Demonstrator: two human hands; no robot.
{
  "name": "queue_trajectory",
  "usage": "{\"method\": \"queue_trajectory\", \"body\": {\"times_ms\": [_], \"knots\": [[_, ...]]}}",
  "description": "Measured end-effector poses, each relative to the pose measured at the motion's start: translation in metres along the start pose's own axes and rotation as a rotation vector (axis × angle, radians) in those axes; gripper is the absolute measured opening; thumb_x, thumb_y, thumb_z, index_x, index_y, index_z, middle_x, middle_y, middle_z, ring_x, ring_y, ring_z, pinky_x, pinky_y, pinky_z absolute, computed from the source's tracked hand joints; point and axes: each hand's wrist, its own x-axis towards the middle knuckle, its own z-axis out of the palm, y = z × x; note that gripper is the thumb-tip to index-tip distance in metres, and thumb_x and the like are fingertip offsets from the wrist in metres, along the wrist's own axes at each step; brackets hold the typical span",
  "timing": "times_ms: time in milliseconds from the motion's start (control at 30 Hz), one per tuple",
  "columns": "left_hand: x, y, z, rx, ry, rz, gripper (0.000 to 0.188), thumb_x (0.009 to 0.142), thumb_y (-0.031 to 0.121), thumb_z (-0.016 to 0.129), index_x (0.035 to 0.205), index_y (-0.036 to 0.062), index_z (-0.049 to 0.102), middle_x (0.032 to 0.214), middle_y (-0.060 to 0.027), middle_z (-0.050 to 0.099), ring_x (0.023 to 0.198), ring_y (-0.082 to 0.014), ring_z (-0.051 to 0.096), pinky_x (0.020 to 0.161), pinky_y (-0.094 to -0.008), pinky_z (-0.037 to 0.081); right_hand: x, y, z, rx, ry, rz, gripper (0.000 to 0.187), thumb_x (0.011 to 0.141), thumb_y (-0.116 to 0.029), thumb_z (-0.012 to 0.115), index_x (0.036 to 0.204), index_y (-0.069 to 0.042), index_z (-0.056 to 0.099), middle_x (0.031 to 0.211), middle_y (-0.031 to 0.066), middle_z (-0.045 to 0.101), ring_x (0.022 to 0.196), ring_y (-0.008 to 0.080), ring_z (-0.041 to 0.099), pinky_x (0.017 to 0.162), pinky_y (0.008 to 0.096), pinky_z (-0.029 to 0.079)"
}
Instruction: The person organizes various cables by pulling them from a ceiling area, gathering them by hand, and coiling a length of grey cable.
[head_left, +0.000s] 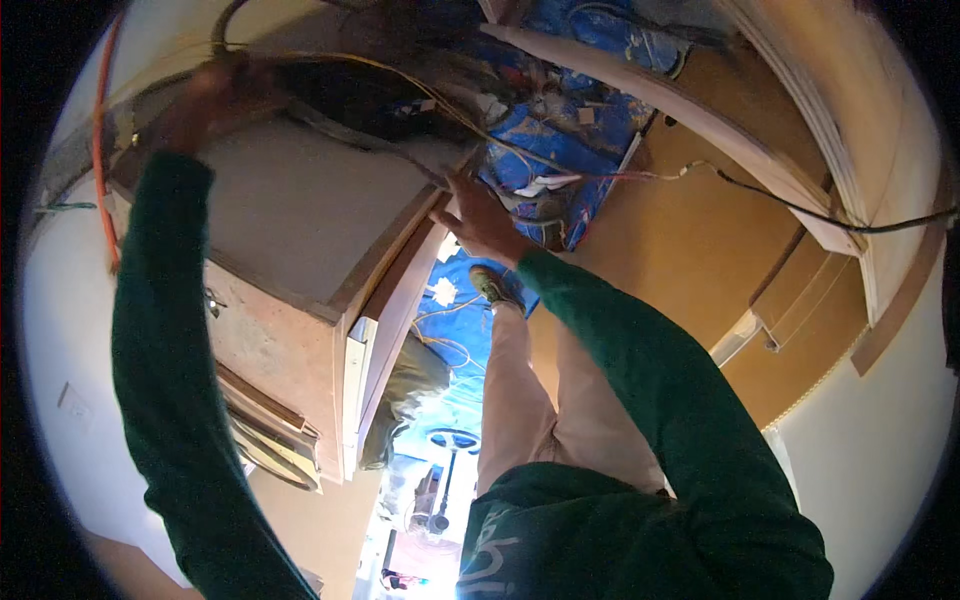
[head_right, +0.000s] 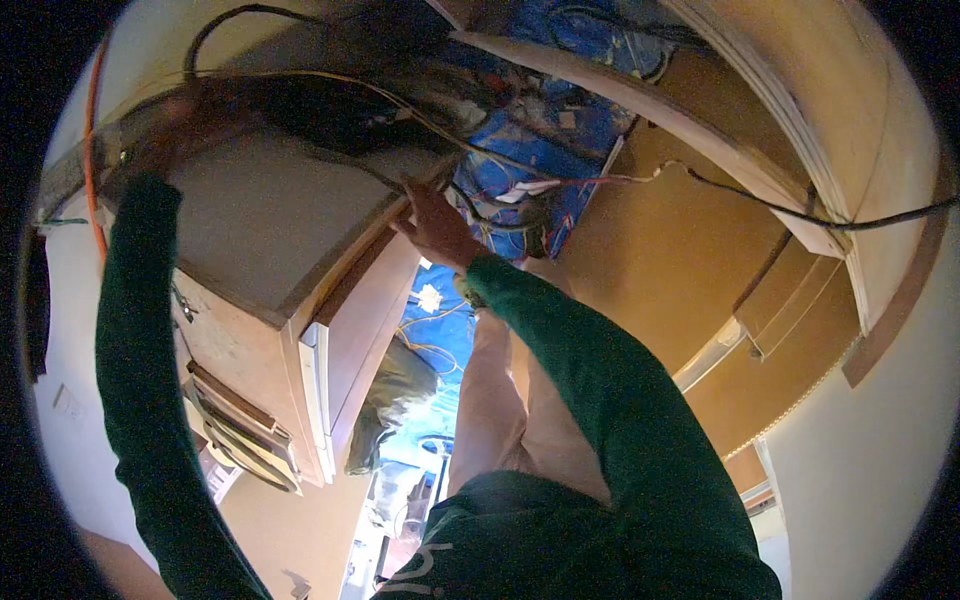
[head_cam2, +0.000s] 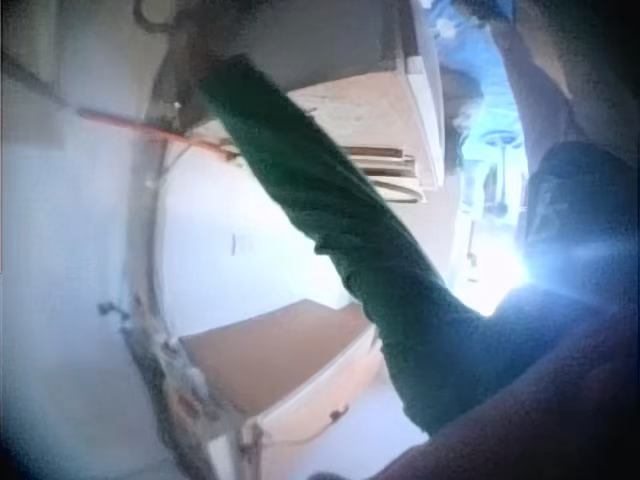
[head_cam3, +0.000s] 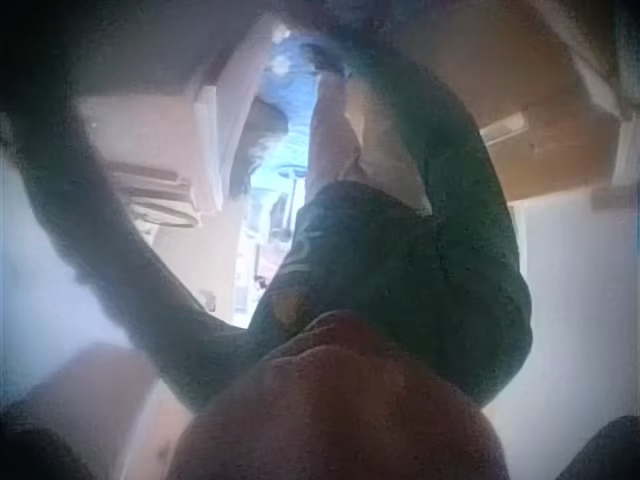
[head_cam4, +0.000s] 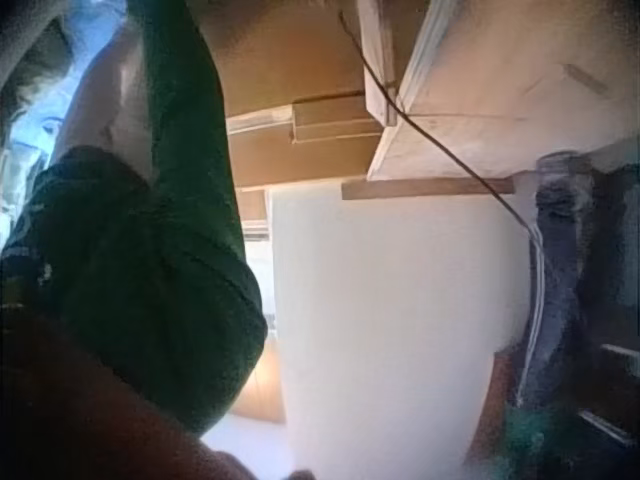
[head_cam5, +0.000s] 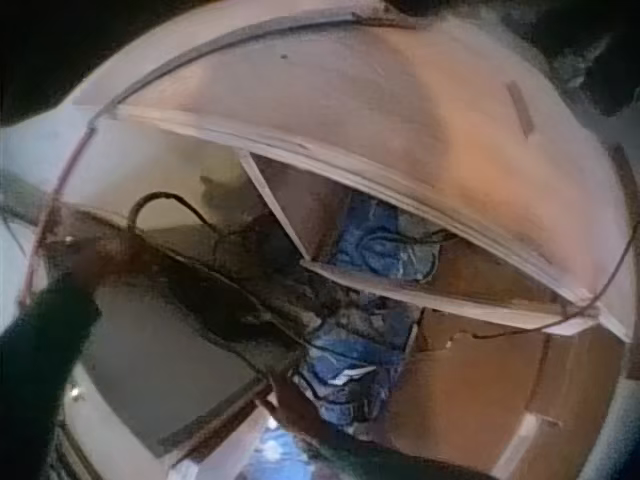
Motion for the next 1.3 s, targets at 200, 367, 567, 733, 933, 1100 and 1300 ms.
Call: {"method": "queue_trajectory", "body": {"times_ms": [200, 367, 567, 733, 933, 1100, 1300], "knots": [[0.073, 0.064, 0.012, -0.619, -0.097, -0.1, 0.028, 0.094, 0.032, 0.05, 0.109, 0.0086, 0.049, 0.102, -0.0053, 0.054, 0.112, -0.0202, 0.052, 0.099, -0.035, 0.04, 0.022, 0.055, -0.089, -0.088, -0.066, 0.132, 0.051, 0.091, -0.018, 0.053, 0.136, -0.004, 0.035, 0.123, 0.0265, 0.049, 0.106, 0.0351, 0.054, 0.089, 0.0435, 0.044], [0.053, 0.084, -0.018, -0.888, -0.137, -0.072, 0.017, 0.094, 0.023, 0.05, 0.102, 0.0074, 0.051, 0.102, -0.0031, 0.055, 0.109, -0.0188, 0.054, 0.097, -0.0324, 0.042, 0.045, 0.053, -0.095, -0.157, 0.162, -0.221, 0.039, 0.093, -0.011, 0.048, 0.132, -0.01, 0.043, 0.104, 0.0207, 0.061, 0.093, 0.0321, 0.06, 0.078, 0.0425, 0.046], [0.04, 0.058, -0.027, -0.911, -0.062, -0.131, 0.022, 0.096, 0.023, 0.046, 0.109, 0.0068, 0.051, 0.102, -0.0045, 0.058, 0.104, -0.0179, 0.057, 0.091, -0.0326, 0.048, 0.091, 0.068, -0.073, -0.2, 0.253, -0.357, 0.026, 0.09, -0.012, 0.053, 0.114, -0.004, 0.052, 0.09, 0.021, 0.062, 0.086, 0.0357, 0.061, 0.073, 0.0422, 0.047], [0.039, 0.06, 0.03, -0.859, 0.099, -0.056, 0.033, 0.095, 0.027, 0.047, 0.122, 0.0075, 0.047, 0.108, -0.007, 0.06, 0.103, -0.0192, 0.058, 0.089, -0.0335, 0.049, 0.114, 0.065, -0.073, -0.34, 0.152, -0.154, 0.018, 0.088, -0.017, 0.055, 0.098, -0.002, 0.055, 0.086, 0.0216, 0.062, 0.083, 0.0375, 0.061, 0.069, 0.0462, 0.046], [0.033, 0.08, 0.12, -0.862, -0.254, -0.165, 0.05, 0.093, 0.04, 0.05, 0.133, 0.0114, 0.039, 0.119, -0.0145, 0.057, 0.109, -0.0292, 0.054, 0.095, -0.0484, 0.042, 0.195, 0.011, -0.063, -0.186, 0.418, -0.491, 0.034, 0.088, -0.023, 0.051, 0.115, -0.003, 0.055, 0.092, 0.0239, 0.06, 0.088, 0.0366, 0.06, 0.077, 0.0485, 0.048], [0.026, 0.105, 0.104, -0.894, -0.556, -0.263, 0.057, 0.092, 0.046, 0.048, 0.138, 0.0155, 0.035, 0.123, -0.0149, 0.054, 0.109, -0.0293, 0.054, 0.094, -0.0488, 0.042, 0.246, 0.023, -0.058, -0.491, 0.44, -0.137, 0.02, 0.082, -0.018, 0.053, 0.086, -0.001, 0.063, 0.088, 0.0177, 0.064, 0.082, 0.0359, 0.061, 0.074, 0.0459, 0.048], [0.024, 0.062, 0.099, -0.614, -0.383, -0.24, 0.055, 0.09, 0.038, 0.055, 0.138, 0.016, 0.038, 0.127, -0.0103, 0.051, 0.109, -0.0241, 0.054, 0.094, -0.0403, 0.043, 0.228, 0.002, -0.075, 0.251, 0.286, 0.038, 0.021, 0.079, -0.014, 0.055, 0.09, 0.0, 0.066, 0.091, 0.0163, 0.065, 0.092, 0.0322, 0.061, 0.084, 0.0417, 0.046]]}}
